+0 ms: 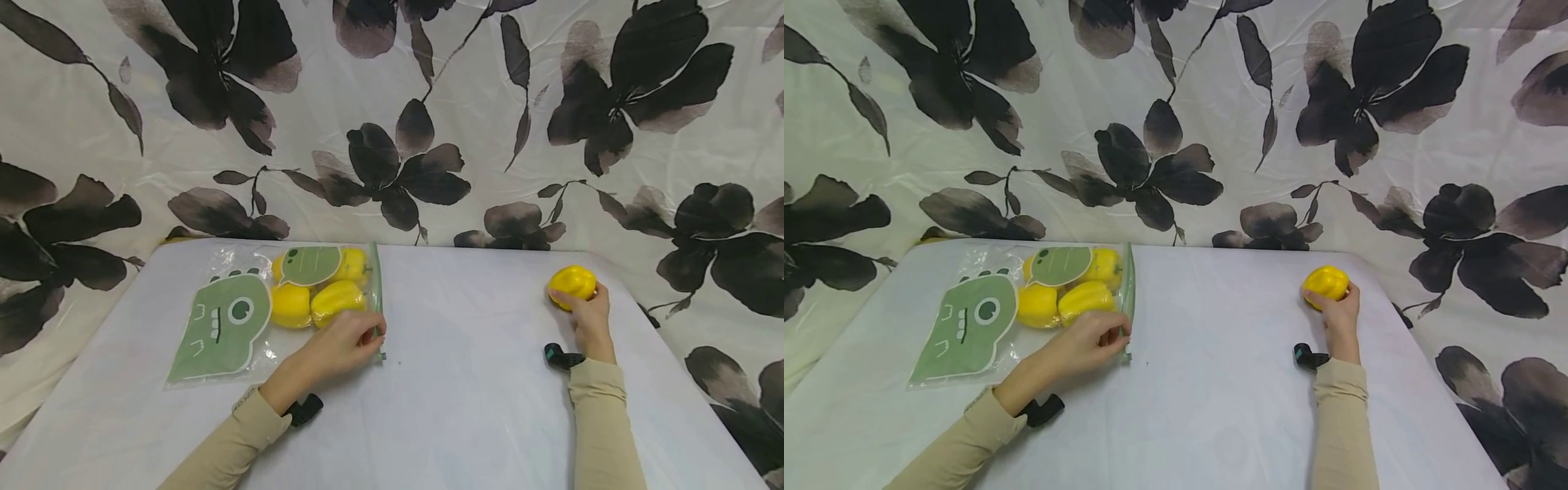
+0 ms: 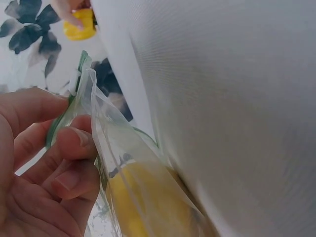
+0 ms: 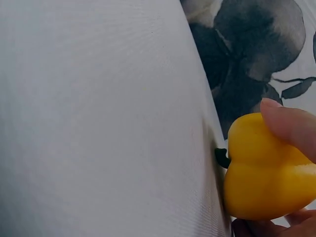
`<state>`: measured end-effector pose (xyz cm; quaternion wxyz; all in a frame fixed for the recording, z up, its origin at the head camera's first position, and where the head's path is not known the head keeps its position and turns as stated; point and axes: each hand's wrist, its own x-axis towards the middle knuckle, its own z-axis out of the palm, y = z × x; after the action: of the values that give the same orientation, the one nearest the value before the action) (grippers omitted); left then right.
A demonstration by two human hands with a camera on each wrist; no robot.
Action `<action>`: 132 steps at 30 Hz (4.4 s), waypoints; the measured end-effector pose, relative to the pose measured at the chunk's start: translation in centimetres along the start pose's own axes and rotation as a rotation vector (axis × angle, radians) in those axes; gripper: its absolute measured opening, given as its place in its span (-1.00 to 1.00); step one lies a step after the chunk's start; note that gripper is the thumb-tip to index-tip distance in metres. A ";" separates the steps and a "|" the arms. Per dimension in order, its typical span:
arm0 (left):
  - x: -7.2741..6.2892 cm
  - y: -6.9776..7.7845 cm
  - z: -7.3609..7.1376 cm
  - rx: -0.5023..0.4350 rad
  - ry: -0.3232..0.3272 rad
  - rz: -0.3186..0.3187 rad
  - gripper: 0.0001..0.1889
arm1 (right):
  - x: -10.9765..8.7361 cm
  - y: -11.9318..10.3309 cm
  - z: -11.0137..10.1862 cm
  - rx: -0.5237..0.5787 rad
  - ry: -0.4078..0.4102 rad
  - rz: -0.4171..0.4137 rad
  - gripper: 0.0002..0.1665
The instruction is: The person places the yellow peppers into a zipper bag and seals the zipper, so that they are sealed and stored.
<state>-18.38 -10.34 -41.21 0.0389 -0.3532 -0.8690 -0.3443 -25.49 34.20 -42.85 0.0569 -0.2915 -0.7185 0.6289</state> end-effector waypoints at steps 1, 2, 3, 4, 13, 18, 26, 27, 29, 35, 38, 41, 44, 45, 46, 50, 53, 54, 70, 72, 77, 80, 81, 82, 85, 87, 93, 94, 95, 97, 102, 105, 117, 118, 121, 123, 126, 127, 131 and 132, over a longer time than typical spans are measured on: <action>0.0 0.0 0.0 -0.001 0.002 0.003 -0.92 | 0.0 0.0 0.0 0.001 0.004 0.000 0.21; 0.0 0.0 0.0 -0.001 0.004 0.004 -0.92 | 0.0 0.0 0.0 0.004 0.007 0.000 0.21; 0.1 0.0 0.0 -0.003 0.003 0.005 -0.92 | 0.1 0.0 0.1 0.006 0.008 0.002 0.21; 0.1 -0.1 0.0 -0.004 0.003 0.005 -0.92 | 0.1 0.0 0.0 0.009 0.007 0.006 0.22; 0.2 -0.1 -0.1 -0.008 -0.002 0.002 -0.94 | -1.0 -1.6 0.6 0.134 -0.044 -0.046 0.11; 0.2 -0.1 -0.2 0.005 0.003 0.008 -0.93 | -2.6 -3.5 1.5 0.138 -0.091 -0.113 0.05; 0.1 -0.3 -0.1 0.009 0.006 0.032 -0.93 | -5.3 -6.9 4.5 0.038 -0.193 -0.330 0.06; 0.1 -0.3 -0.1 0.010 0.009 0.035 -0.93 | -5.7 -7.3 5.1 0.030 -0.203 -0.357 0.06; 0.1 -0.3 -0.1 0.009 0.013 0.040 -0.92 | -6.6 -8.0 6.3 0.011 -0.216 -0.401 0.06; 0.1 -0.1 -0.1 0.017 0.015 0.039 -0.92 | -8.7 -8.9 10.1 -0.014 -0.238 -0.473 0.07; 0.1 -0.1 -0.1 0.017 0.014 0.034 -0.93 | -9.5 -8.9 12.0 -0.017 -0.265 -0.490 0.06; 0.1 -0.1 -0.1 0.014 0.013 0.032 -0.93 | -10.1 -8.4 13.8 -0.037 -0.320 -0.515 0.04; 0.1 -0.1 -0.2 0.016 0.010 0.028 -0.93 | -10.5 -7.6 15.5 -0.076 -0.394 -0.534 0.02; 0.1 -0.1 -0.2 0.017 0.010 0.027 -0.93 | -10.6 -7.3 16.1 -0.083 -0.425 -0.541 0.01; 0.1 -0.1 -0.2 0.020 0.010 0.025 -0.93 | -10.6 -6.9 16.6 -0.097 -0.451 -0.544 0.01; 0.2 0.0 -0.1 0.030 0.010 0.021 -0.93 | -10.6 -5.2 18.4 -0.167 -0.539 -0.534 0.03; 0.2 0.0 -0.1 0.028 0.010 0.014 -0.92 | -10.8 -4.0 19.4 -0.240 -0.608 -0.523 0.04; 0.2 0.1 -0.2 0.025 0.011 0.011 -0.92 | -10.8 -3.7 19.6 -0.269 -0.630 -0.521 0.04; 0.3 0.1 0.0 0.028 0.019 0.010 -0.93 | -12.2 -2.5 21.0 -0.338 -0.887 -0.542 0.05; 0.3 0.1 -0.1 0.029 0.018 0.006 -0.93 | -11.7 -2.5 20.5 -0.265 -0.926 -0.505 0.07; 0.3 0.2 -0.2 0.032 0.008 0.006 -0.93 | -10.5 -2.6 19.1 -0.185 -0.964 -0.398 -0.02; 0.2 0.2 -0.2 0.034 0.008 0.013 -0.93 | -10.1 -2.4 18.6 -0.169 -0.963 -0.335 -0.19; 0.2 0.1 -0.2 0.035 0.009 0.017 -0.93 | -10.1 -2.4 18.5 -0.161 -0.960 -0.321 -0.24; 0.2 0.1 -0.2 0.037 0.009 0.019 -0.94 | -10.2 -2.3 18.5 -0.157 -0.953 -0.314 -0.29; 0.2 0.1 -0.2 0.040 0.011 0.023 -0.94 | -10.5 -2.2 18.9 -0.152 -0.917 -0.321 -0.39; 0.2 0.1 -0.1 0.039 0.012 0.025 -0.94 | -10.9 -2.2 19.2 -0.149 -0.891 -0.336 -0.39; 0.2 0.3 -0.2 0.034 0.018 0.022 -0.93 | -11.6 -2.0 20.0 -0.104 -0.858 -0.322 -0.40; 0.2 0.3 -0.2 0.032 0.017 0.020 -0.93 | -11.7 -2.0 20.0 -0.097 -0.868 -0.318 -0.41; 0.2 0.3 -0.2 0.031 0.019 0.017 -0.93 | -11.7 -1.9 20.0 -0.088 -0.885 -0.316 -0.42; 0.2 0.3 -0.2 0.032 0.024 0.016 -0.93 | -11.8 -1.8 20.1 -0.066 -0.931 -0.313 -0.44; 0.2 0.3 -0.2 0.031 0.030 0.014 -0.93 | -11.7 -1.5 20.2 0.011 -1.070 -0.296 -0.44; 0.3 0.4 -0.2 0.027 0.028 0.010 -0.93 | -11.6 -1.6 20.1 -0.002 -1.087 -0.290 -0.45; 0.3 0.2 -0.2 0.022 0.042 0.002 -0.92 | -11.8 -2.6 19.2 -0.234 -1.138 -0.314 -0.42; 0.3 0.2 -0.1 0.021 0.045 0.000 -0.91 | -11.8 -2.6 19.2 -0.229 -1.140 -0.311 -0.41; 0.3 0.2 0.1 0.016 0.057 -0.008 -0.90 | -11.7 -2.2 19.5 -0.202 -1.156 -0.300 -0.40; 0.3 0.2 0.2 0.016 0.071 -0.006 -0.89 | -11.8 -2.0 19.6 -0.195 -1.167 -0.297 -0.39; 0.4 0.3 0.3 0.017 0.089 -0.007 -0.87 | -11.9 -1.9 19.7 -0.197 -1.176 -0.293 -0.38; 0.3 0.4 0.3 0.018 0.093 -0.010 -0.87 | -11.9 -1.9 19.6 -0.199 -1.174 -0.291 -0.38; 0.3 0.4 0.5 0.023 0.094 -0.020 -0.87 | -11.8 -1.7 19.7 -0.204 -1.180 -0.283 -0.38; 0.4 0.3 0.5 0.023 0.094 -0.019 -0.87 | -11.8 -1.6 19.7 -0.203 -1.184 -0.279 -0.38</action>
<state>-18.33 -9.62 -41.32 0.0806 -0.3279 -0.8735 -0.3508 -25.19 11.17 -42.03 -0.2977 0.2000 -0.7158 0.5992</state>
